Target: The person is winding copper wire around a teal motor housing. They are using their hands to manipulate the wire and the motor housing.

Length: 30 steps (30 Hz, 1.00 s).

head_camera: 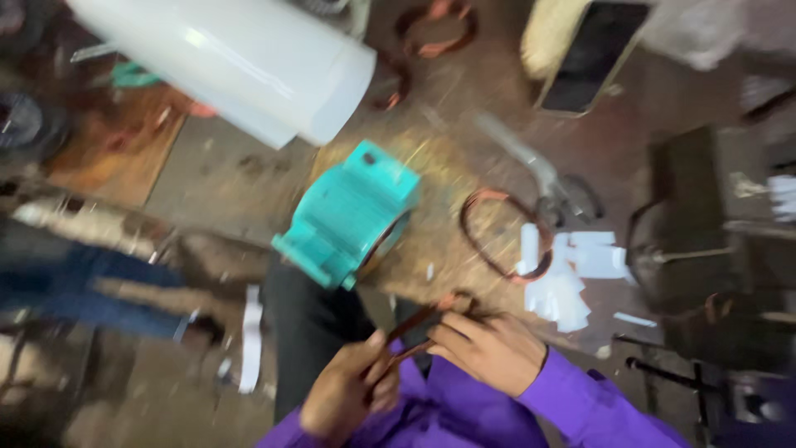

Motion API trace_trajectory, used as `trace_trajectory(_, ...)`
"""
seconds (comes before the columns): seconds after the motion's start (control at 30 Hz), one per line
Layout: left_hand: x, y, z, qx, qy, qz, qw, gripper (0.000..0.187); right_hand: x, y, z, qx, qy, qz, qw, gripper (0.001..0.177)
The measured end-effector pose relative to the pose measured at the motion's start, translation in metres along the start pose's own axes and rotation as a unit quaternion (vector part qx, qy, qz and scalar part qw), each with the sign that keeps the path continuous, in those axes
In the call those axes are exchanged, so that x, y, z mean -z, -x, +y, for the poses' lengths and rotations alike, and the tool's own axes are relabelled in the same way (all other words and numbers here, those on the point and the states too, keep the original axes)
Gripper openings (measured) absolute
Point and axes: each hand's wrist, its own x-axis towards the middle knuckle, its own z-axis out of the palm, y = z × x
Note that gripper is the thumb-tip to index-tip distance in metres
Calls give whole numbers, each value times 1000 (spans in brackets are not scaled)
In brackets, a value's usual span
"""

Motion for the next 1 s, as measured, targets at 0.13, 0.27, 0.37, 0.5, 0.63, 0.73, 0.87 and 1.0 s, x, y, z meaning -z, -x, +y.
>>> trace_trajectory(0.13, -6, 7, -17, -28, 33, 15, 999, 51, -14, 13, -8, 48, 8, -42, 998, 23)
trace_trajectory(0.27, 8, 20, -10, -5, 0, 12, 1000, 53, 5, 23, 29, 95, 66, -46, 992, 26)
trace_trajectory(0.37, 15, 20, 8, 58, 17, -35, 998, 54, 12, 16, 29, 102, 82, -38, 991, 26)
trace_trajectory(0.5, 6, 19, 13, 44, 12, -1, 999, 53, 23, -1, -1, 47, 15, -31, 998, 39)
trace_trajectory(0.63, -1, 20, 18, 75, 35, 30, 996, 53, 59, -12, -22, 83, 29, 20, 996, 31)
trace_trajectory(0.73, -11, 6, 9, 138, 43, 68, 987, 43, 39, -26, -19, 130, 94, -33, 986, 34)
trace_trajectory(0.87, 11, -10, -11, 106, 62, -30, 992, 54, 11, -26, 13, 222, 55, -78, 970, 25)
trace_trajectory(1.0, 50, 1, -7, 88, -15, -8, 996, 57, 28, -9, 47, 280, 137, -4, 950, 38)
